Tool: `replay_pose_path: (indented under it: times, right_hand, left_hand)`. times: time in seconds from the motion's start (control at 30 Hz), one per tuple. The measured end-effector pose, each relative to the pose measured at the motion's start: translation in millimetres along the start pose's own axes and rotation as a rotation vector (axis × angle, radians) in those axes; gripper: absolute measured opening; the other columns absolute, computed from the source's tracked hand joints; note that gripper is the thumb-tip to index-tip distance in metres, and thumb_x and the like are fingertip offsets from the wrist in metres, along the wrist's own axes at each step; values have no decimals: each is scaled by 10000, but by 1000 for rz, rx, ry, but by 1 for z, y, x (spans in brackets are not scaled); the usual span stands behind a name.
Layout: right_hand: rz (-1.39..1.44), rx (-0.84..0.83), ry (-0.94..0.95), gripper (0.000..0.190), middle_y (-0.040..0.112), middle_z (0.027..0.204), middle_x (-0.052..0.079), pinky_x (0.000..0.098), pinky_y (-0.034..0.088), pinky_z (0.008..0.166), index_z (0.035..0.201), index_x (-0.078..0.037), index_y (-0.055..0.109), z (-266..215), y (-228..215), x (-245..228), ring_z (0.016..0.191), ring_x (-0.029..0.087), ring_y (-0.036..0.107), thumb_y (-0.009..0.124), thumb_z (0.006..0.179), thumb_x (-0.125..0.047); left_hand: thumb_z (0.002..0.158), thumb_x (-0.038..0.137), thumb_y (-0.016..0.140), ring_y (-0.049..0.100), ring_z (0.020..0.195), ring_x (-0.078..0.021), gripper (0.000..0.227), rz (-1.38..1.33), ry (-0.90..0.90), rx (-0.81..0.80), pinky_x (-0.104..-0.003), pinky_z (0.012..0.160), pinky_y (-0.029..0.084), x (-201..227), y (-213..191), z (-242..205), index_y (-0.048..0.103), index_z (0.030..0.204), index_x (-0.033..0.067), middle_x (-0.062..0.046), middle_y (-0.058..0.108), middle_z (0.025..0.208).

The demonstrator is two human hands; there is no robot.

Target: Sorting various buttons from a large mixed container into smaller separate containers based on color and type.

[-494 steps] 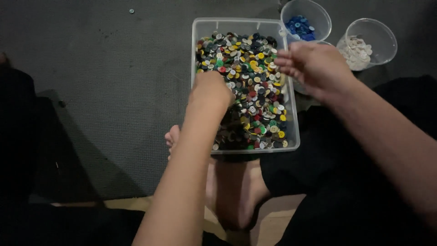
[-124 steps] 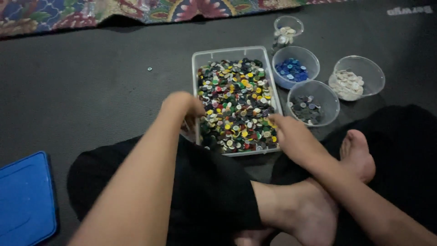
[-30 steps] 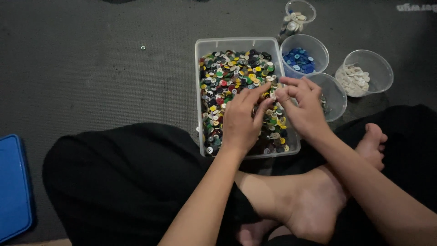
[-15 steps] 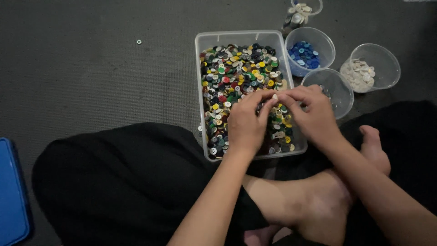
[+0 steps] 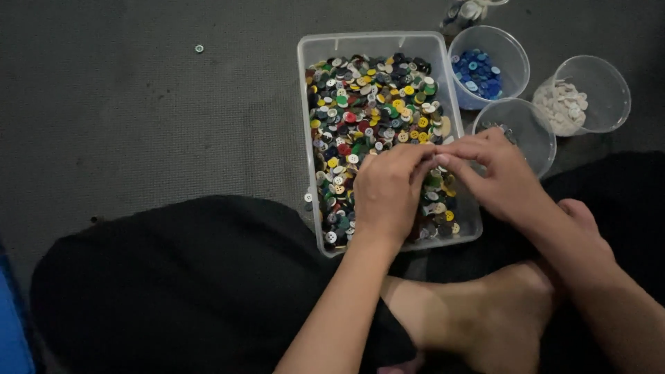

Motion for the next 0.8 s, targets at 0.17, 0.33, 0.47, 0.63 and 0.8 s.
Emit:
replay_pose_path:
  times: [0.17,0.33,0.47,0.63,0.8]
  right_hand:
    - [-48,-34,-20,174,787,1015,57,439,451,939,1110,-159,820,3,-2,0,974,289,595,689,995,-168]
    - [-57,-57,-54,161,789,1009,26,418,454,917,1076,-184,823,7,-2,3,953,275,588,690,985,-188]
    - [-43,-73,-47,179,792,1013,30,427,431,913,1078,-167,828,7,0,4,963,267,586,674,987,-166]
    - [-55,-38,-70,175,791,1011,28,409,446,898,1091,-179,820,5,3,11,977,267,594,688,976,-174]
    - [-43,-24,-75,178,783,958,9,394,434,872,1091,-183,802,3,7,17,1019,245,592,647,1005,-182]
  left_hand:
    - [1002,298,672,741,907,-164,95,-5,26,-18,-298,837,512,-4,0,4,725,1079,282,115,730,919]
    - [1017,290,649,732,913,-170,102,44,69,-14,-292,846,505,-6,0,6,733,1074,284,119,726,901]
    - [1015,262,662,723,865,-130,92,65,78,-20,-263,807,494,-4,-2,6,746,1026,296,145,706,852]
    - [1023,247,650,725,870,-118,109,72,111,-35,-252,795,496,-5,0,7,748,1029,294,142,713,858]
    - [982,262,694,717,849,-169,82,52,127,-38,-287,799,536,-6,5,5,752,927,281,97,700,810]
Point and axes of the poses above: each hand's wrist, its own z-axis towards the middle knuckle, its own y-axis out of the palm, x = y × z, the point moved 3 cm from there along z, towards the middle knuckle
